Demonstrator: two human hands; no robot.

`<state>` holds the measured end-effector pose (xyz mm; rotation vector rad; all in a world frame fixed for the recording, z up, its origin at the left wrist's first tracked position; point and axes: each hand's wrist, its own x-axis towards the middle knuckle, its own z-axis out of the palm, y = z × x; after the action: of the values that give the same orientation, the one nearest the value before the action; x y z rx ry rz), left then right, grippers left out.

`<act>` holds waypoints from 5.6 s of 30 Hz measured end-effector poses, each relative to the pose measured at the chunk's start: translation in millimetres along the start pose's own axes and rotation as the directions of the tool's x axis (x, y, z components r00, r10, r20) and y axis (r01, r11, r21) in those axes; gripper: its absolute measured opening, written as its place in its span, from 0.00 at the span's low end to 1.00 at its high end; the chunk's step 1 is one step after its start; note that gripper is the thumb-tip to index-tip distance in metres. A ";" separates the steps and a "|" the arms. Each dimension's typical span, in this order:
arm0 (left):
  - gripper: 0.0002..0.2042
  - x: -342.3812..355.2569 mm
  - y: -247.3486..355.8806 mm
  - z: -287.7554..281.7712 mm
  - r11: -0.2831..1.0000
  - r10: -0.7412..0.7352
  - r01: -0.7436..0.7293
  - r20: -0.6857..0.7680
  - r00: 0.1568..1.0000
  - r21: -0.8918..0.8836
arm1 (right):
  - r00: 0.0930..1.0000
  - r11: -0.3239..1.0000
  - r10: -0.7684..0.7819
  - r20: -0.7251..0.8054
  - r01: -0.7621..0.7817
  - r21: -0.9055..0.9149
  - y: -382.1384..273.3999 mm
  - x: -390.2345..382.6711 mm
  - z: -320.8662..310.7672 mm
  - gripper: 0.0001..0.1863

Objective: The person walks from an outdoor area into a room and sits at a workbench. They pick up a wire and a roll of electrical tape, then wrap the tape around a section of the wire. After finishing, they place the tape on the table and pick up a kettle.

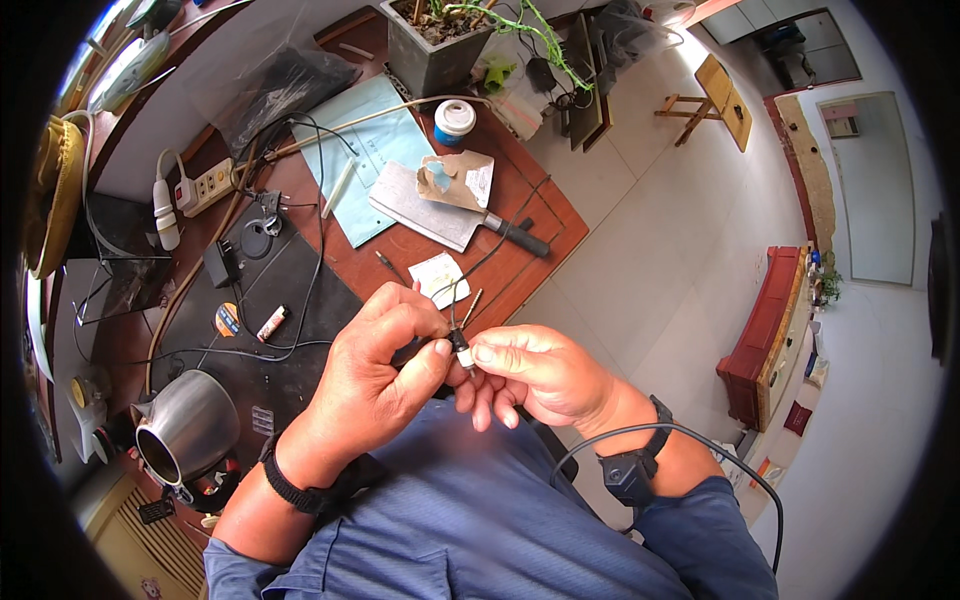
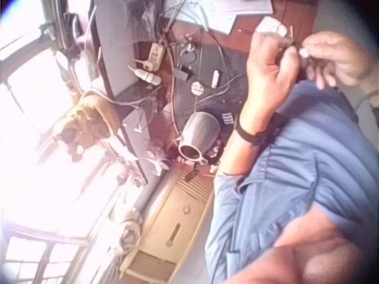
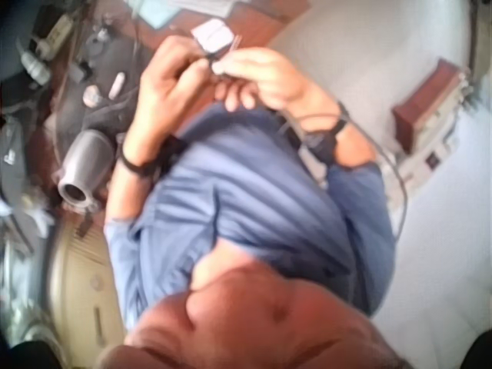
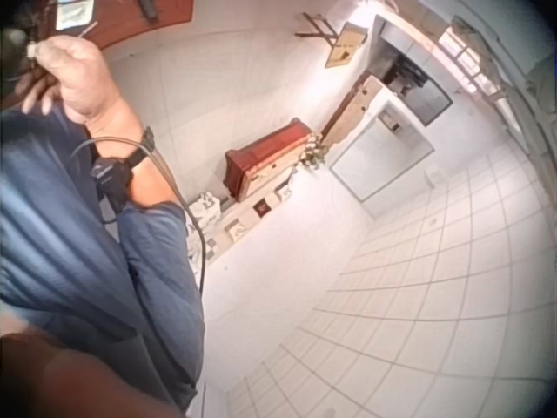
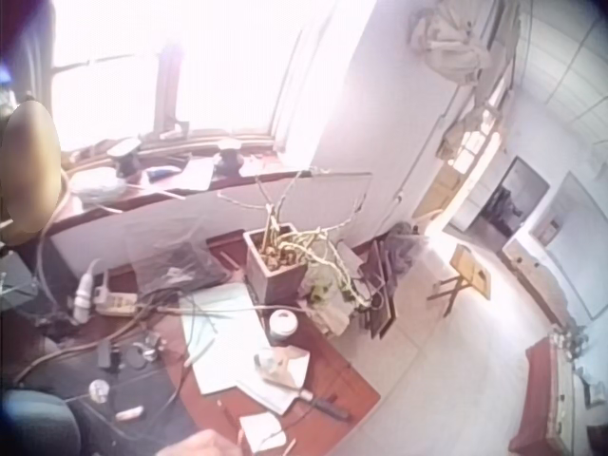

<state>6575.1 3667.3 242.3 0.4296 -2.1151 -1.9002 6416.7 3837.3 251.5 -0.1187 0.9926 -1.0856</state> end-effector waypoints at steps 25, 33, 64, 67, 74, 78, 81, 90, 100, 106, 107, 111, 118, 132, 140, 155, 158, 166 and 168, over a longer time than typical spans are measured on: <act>0.08 -1.7 -5.1 -1.5 0.955 -0.251 0.261 0.080 0.965 -0.144 | 0.623 0.272 -0.782 0.010 0.356 -0.894 -0.3 10.3 16.4 0.07; 0.07 1.7 -5.5 1.2 0.952 -0.235 0.242 0.061 0.970 -0.190 | 0.488 -0.039 -0.849 0.203 0.324 -0.945 -1.1 16.1 14.6 0.11; 0.09 -7.2 -4.0 -3.3 0.935 -0.274 0.279 0.051 0.960 -0.220 | 0.691 0.537 -0.713 -0.123 0.424 -0.729 14.5 25.5 16.3 0.09; 0.10 -10.3 -7.3 -4.2 0.787 -0.394 0.422 0.159 0.905 -0.451 | 0.635 0.421 -0.768 -0.091 0.392 -0.818 13.9 27.4 17.4 0.07; 0.12 -11.6 7.0 -13.2 0.516 -0.468 0.547 0.318 0.824 -0.659 | 0.520 0.193 -0.853 0.045 0.394 -0.898 11.6 31.4 15.0 0.04; 0.16 -14.3 7.6 -19.0 0.484 -0.460 0.566 0.356 0.814 -0.668 | 0.531 0.132 -0.843 0.090 0.366 -0.921 9.1 29.6 13.1 0.04; 0.22 -14.0 14.6 -22.3 0.481 -0.487 0.594 0.367 0.793 -0.645 | 0.515 0.077 -0.849 0.119 0.344 -0.936 9.7 28.4 10.6 0.04; 0.40 -19.2 19.3 -25.0 0.535 -0.453 0.556 0.339 0.824 -0.637 | 0.525 0.017 -0.835 0.165 0.324 -0.946 12.8 27.5 7.1 0.05; 0.34 -13.2 14.2 -27.6 0.621 -0.469 0.576 0.337 0.817 -0.531 | 0.621 0.088 -0.756 0.205 0.407 -0.909 15.2 21.3 5.8 0.06; 0.25 -11.1 7.4 -21.2 0.600 -0.473 0.573 0.331 0.817 -0.557 | 0.810 0.648 -0.587 -0.001 0.469 -0.600 24.2 16.8 -0.5 0.04; 0.22 -12.1 2.6 -18.9 0.640 -0.459 0.561 0.324 0.827 -0.526 | 0.853 0.720 -0.521 0.000 0.440 -0.537 18.4 10.5 0.9 0.07; 0.24 -9.2 -17.1 -17.3 0.606 -0.473 0.668 0.479 0.739 -0.432 | 0.925 0.900 -0.372 -0.081 0.338 -0.275 21.9 0.3 -2.2 0.09; 0.22 2.8 -36.2 18.3 0.519 -0.275 0.628 0.583 0.765 -0.580 | 0.903 0.931 -0.362 -0.231 0.362 -0.040 34.2 -18.2 -7.1 0.13; 0.44 37.1 -28.8 55.4 0.445 -0.105 0.479 0.487 0.867 -0.757 | 0.945 0.866 -0.161 -0.285 0.274 0.418 27.0 -48.3 -4.7 0.20; 0.38 43.0 -24.2 41.5 0.456 -0.206 0.616 0.597 0.776 -0.643 | 0.955 0.876 -0.137 -0.262 0.241 0.418 23.8 -51.5 -6.8 0.19; 0.20 32.6 -28.5 19.5 0.807 -0.091 0.391 0.559 0.824 -0.443 | 0.922 0.921 -0.241 -0.302 0.316 0.229 35.6 -41.1 -5.2 0.16; 0.20 25.1 -31.3 20.0 0.782 -0.077 0.373 0.517 0.853 -0.499 | 0.892 0.933 -0.316 -0.322 0.355 0.067 37.9 -37.0 -4.0 0.16; 0.17 19.0 -10.4 19.0 0.665 -0.278 0.551 0.517 0.809 -0.504 | 0.671 0.631 -0.688 -0.276 0.364 -0.685 35.3 -29.9 1.3 0.07; 0.16 18.9 -6.9 18.8 0.664 -0.306 0.565 0.510 0.803 -0.490 | 0.587 0.383 -0.800 -0.122 0.344 -0.857 31.4 -27.4 -3.8 0.08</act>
<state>6550.7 3676.5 233.4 0.4756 -1.4606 -3.0501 6432.6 3875.9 249.6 -1.0397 2.0214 -1.3121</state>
